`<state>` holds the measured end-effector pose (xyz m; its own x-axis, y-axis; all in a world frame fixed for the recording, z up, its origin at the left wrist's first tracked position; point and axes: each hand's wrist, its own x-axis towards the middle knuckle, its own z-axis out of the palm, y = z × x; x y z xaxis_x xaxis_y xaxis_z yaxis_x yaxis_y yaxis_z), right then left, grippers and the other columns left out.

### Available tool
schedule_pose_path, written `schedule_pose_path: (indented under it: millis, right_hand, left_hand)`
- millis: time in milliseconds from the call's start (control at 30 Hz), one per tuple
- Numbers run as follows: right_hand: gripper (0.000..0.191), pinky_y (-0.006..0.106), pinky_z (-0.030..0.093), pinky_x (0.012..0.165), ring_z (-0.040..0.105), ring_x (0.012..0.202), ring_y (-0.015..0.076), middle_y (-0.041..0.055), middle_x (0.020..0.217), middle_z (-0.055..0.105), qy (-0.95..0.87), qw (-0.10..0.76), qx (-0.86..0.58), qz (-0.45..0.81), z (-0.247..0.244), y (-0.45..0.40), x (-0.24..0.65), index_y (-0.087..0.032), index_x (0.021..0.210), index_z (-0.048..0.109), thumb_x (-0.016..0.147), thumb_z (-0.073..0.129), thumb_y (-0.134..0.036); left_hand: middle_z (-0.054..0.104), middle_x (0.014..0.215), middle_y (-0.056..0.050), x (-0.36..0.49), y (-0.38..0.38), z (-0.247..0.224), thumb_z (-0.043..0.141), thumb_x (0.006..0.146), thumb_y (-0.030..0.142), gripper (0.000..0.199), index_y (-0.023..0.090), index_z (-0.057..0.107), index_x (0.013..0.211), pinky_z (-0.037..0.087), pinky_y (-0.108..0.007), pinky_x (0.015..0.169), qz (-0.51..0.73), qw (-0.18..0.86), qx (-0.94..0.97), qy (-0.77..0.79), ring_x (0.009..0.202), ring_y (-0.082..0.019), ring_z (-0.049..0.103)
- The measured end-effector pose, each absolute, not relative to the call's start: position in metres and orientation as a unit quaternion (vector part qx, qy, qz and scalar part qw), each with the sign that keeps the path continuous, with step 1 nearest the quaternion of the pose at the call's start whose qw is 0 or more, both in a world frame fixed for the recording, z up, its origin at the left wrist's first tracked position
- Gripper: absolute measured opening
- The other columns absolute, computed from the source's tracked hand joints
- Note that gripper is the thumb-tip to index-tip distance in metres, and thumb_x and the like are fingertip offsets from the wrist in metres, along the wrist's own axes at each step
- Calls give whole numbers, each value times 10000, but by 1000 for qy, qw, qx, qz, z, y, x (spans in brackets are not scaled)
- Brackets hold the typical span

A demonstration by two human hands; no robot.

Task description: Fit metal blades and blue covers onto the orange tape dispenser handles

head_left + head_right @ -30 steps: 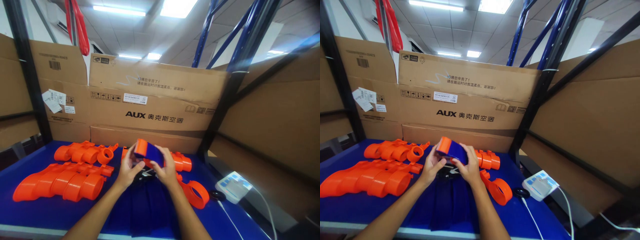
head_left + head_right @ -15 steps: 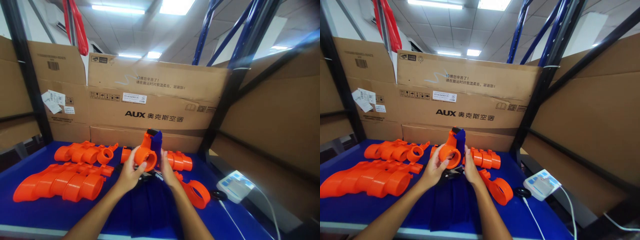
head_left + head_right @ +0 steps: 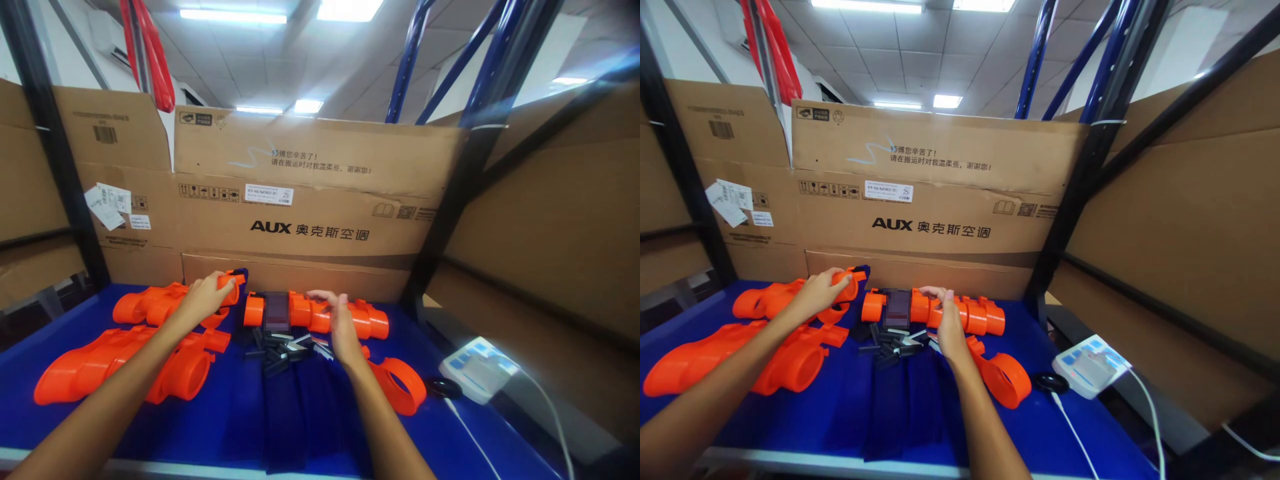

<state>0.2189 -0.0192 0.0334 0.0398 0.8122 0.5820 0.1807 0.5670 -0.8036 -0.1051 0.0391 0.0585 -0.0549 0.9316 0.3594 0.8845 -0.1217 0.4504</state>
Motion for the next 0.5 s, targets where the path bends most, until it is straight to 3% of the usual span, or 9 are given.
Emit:
schedule_pose_path:
  millis: [100,500]
  right_hand:
    - [755,421,466,946,612,1123,287,81,1102,729,-641,608,-395,252,32,-18,221,-244,1103,726,990,129,-692]
    - [746,419,418,972,598,1112,286,66,1143,717,-660,593,-393,243,30,-19,222,-262,1079,735,1004,110,-662]
  left_hand:
    - [739,1173,-145,-102,46,45,416,922,621,609,204,640,1305,464,-400,958,265,11,704,658,1132,-355,664]
    - [728,1084,-234,-87,54,25,377,922,681,663,141,622,1220,466,-432,899,162,11,724,670,1078,-378,681]
